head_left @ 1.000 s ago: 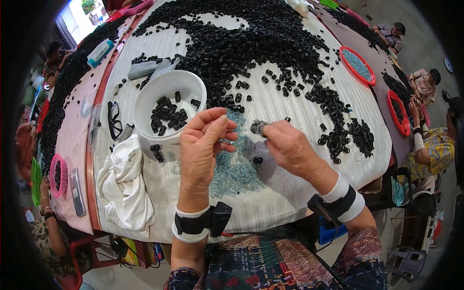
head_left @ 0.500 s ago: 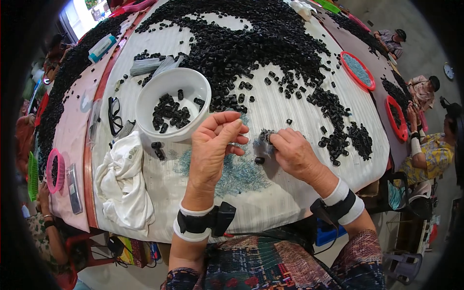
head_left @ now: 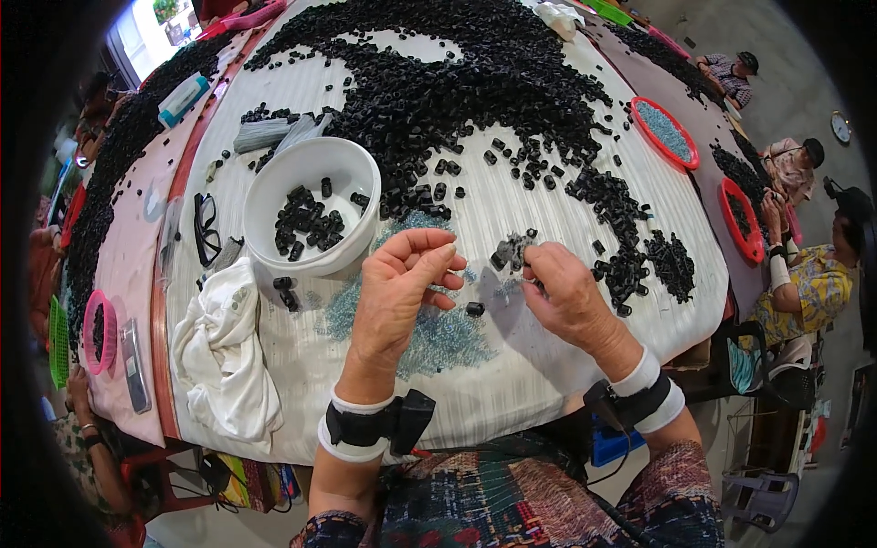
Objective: Manually assemble small black plastic components by hand and placing them on a table.
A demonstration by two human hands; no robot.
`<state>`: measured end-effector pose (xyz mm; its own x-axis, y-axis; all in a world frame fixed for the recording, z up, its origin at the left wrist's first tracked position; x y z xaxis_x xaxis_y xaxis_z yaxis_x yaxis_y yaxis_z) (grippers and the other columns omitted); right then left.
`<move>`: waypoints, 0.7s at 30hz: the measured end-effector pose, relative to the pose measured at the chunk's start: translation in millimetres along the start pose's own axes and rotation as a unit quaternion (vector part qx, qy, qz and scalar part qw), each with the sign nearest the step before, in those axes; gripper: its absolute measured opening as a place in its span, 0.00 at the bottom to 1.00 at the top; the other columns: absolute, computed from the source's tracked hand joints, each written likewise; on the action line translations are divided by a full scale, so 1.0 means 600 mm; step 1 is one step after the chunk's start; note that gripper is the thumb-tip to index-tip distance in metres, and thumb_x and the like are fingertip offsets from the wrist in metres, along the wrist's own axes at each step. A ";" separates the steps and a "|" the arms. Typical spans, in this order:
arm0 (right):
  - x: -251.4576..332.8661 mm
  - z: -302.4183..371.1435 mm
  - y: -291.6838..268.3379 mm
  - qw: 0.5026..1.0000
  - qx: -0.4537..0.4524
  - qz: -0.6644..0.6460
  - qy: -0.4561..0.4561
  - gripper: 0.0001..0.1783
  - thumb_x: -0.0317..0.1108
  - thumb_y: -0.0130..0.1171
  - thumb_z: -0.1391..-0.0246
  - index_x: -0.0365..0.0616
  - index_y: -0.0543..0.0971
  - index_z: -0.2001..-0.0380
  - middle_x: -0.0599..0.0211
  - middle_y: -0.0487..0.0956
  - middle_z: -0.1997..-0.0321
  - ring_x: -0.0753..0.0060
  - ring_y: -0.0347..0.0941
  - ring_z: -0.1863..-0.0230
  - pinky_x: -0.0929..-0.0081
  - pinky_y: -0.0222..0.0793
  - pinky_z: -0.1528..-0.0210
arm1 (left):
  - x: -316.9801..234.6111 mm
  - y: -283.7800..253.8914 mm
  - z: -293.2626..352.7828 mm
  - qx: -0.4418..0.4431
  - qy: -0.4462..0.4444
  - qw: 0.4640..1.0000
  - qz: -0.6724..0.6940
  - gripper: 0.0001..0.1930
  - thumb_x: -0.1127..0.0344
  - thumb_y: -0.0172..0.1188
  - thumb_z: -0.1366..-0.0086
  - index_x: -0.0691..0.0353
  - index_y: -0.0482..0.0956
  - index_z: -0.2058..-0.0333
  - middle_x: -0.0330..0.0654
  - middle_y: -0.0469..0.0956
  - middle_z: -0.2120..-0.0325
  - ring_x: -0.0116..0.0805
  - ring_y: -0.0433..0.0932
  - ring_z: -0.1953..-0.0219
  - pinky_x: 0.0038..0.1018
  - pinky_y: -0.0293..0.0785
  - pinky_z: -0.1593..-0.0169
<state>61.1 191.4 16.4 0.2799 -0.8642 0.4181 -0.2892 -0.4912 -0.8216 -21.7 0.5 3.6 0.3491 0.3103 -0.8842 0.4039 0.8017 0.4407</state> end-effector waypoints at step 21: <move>0.045 -0.056 -0.001 0.994 -0.035 -0.001 -0.108 0.20 0.20 0.61 0.66 0.37 0.70 0.64 0.59 0.73 0.69 0.56 0.71 0.66 0.65 0.68 0.62 | 0.006 0.010 0.003 0.013 -0.029 0.999 -0.028 0.13 0.67 0.60 0.40 0.67 0.73 0.59 0.39 0.78 0.72 0.23 0.77 0.73 0.16 0.73 0.74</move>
<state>38.1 164.9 41.3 0.4682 -0.8232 0.3213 -0.3488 -0.5062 -0.7887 -16.5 5.7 3.2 0.3741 0.2343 -0.8973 0.4459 0.8030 0.3956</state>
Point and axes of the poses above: each hand's wrist, its own z-axis away from the middle knuckle, its own y-axis out of the palm, x = y × z, the point moved 2 cm from there along -z, towards the middle knuckle
